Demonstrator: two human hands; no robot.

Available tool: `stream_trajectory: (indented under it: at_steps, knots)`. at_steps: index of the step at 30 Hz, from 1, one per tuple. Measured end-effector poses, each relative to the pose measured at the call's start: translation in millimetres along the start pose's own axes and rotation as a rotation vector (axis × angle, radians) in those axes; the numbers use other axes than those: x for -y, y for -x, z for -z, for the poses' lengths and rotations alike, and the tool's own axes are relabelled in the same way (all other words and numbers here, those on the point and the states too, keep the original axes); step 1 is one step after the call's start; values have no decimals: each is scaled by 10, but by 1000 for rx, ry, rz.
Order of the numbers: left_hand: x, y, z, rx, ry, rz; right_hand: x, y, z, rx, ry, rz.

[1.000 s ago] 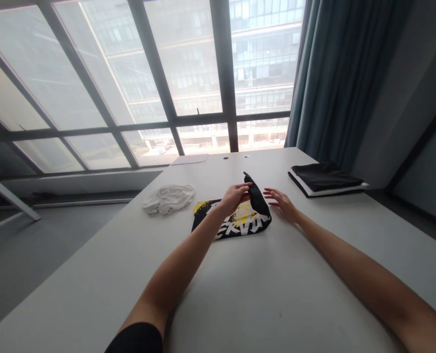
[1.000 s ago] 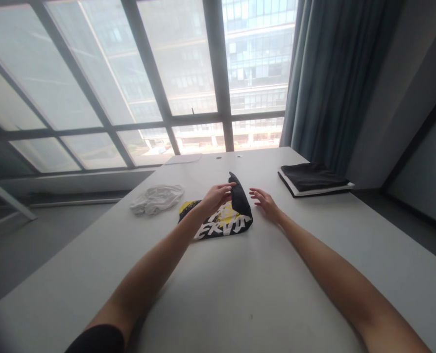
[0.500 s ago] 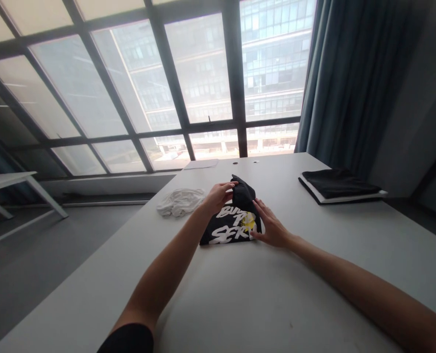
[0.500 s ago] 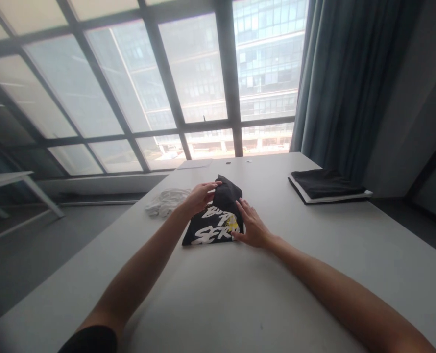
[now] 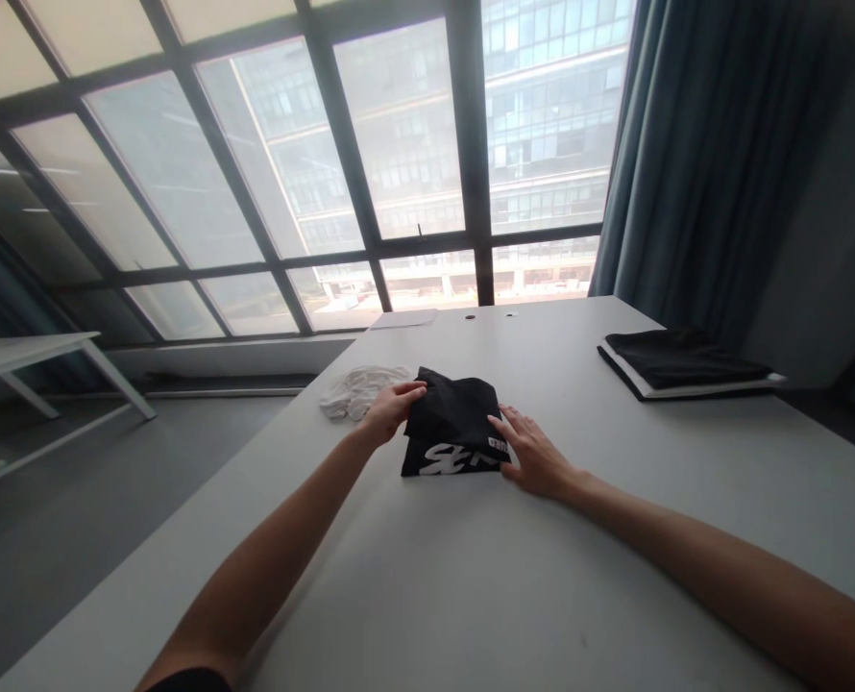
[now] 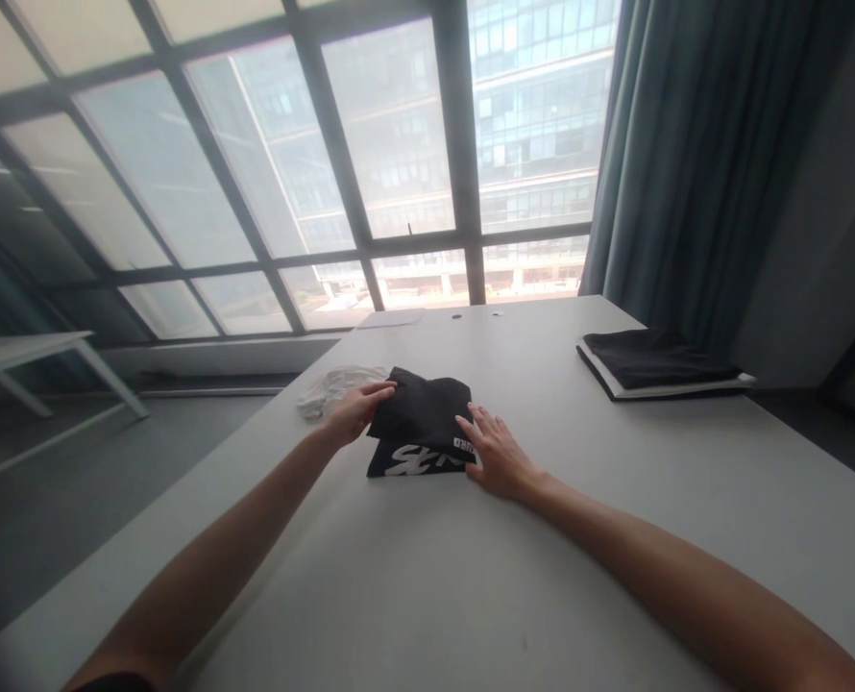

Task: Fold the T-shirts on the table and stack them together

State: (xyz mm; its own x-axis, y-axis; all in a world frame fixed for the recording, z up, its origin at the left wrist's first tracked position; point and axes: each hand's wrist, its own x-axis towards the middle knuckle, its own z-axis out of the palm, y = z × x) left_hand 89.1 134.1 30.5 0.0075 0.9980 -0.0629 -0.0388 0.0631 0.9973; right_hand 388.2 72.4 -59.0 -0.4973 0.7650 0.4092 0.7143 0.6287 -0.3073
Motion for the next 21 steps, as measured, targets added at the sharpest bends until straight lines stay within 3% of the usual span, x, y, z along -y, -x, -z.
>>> stream_trajectory:
  at_steps: [3, 7, 11, 17, 21]
  knots:
    - [262, 25, 167, -17, -80, 28, -26, 0, -12, 17, 10, 17]
    - [494, 33, 317, 46, -131, 67, -54, -3, -2, 42, 9, 54]
    - [506, 10, 330, 92, -179, 61, -55, -3, 25, 44, 14, 125]
    - [477, 6, 238, 135, -269, -212, -21, 5, 57, 40, 37, 214]
    - [550, 3, 255, 173, -200, -148, -5, -6, 78, 52, 66, 285]
